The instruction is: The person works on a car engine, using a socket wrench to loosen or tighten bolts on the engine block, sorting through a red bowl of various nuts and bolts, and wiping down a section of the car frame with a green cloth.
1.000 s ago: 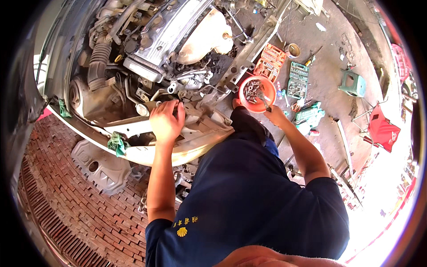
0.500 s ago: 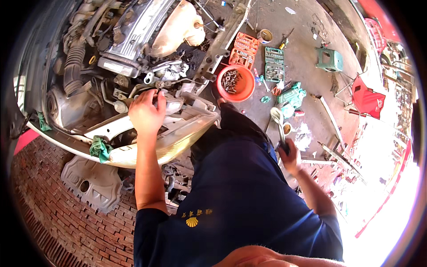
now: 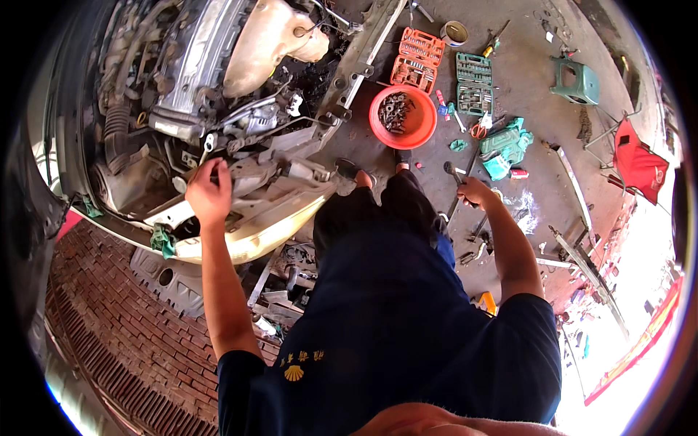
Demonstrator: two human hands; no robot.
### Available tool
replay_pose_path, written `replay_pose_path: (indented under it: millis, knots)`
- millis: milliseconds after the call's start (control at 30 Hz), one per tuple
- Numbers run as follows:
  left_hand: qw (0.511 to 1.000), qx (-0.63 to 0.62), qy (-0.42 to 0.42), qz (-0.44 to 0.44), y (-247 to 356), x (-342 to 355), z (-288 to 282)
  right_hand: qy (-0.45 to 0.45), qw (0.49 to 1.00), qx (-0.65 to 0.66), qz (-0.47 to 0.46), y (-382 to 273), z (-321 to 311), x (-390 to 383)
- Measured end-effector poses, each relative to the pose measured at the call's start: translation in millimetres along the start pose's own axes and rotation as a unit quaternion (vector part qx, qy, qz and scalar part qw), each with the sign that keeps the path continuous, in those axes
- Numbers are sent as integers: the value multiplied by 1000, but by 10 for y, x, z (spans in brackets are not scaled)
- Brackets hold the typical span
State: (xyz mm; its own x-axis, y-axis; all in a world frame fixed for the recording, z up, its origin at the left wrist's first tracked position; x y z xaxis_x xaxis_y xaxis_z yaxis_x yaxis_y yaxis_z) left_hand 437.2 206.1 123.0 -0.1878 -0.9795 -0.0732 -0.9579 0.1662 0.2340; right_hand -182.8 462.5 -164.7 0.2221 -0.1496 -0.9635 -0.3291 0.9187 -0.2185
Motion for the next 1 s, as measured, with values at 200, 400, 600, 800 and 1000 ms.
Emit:
replay_pose_path:
  millis: [200, 400, 600, 800, 1000]
  knots:
    - [998, -8, -31, -46, -62, 0, 45, 11, 963, -257, 76, 531, -547, 1008]
    - [995, -10, -54, -87, -108, 35, 105, 101, 932, -335, 93, 815, -984, 1369]
    - [993, -23, -50, -109, -104, -35, 111, 24, 880, -441, 175, 1113, -905, 1231]
    - [994, -40, -32, -96, -48, -34, 67, 74, 911, -390, -112, -706, -228, 2060]
    - [993, -45, -32, -100, 20, -40, 81, 6, 842, -265, -470, -3924, 1285, 2247]
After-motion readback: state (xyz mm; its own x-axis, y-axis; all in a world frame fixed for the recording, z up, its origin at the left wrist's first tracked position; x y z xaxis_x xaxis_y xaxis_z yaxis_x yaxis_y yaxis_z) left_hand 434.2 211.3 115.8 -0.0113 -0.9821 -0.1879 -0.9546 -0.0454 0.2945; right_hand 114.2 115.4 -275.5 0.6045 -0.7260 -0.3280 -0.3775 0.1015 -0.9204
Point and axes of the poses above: each hand's wrist, its own x-axis towards the middle knuckle, its own z-axis out of the palm, y = z × x, the point moved 4 cm from there along x, towards the middle knuckle, and after that the axes turned 12 degrees about -y, right-handed, at the moved point
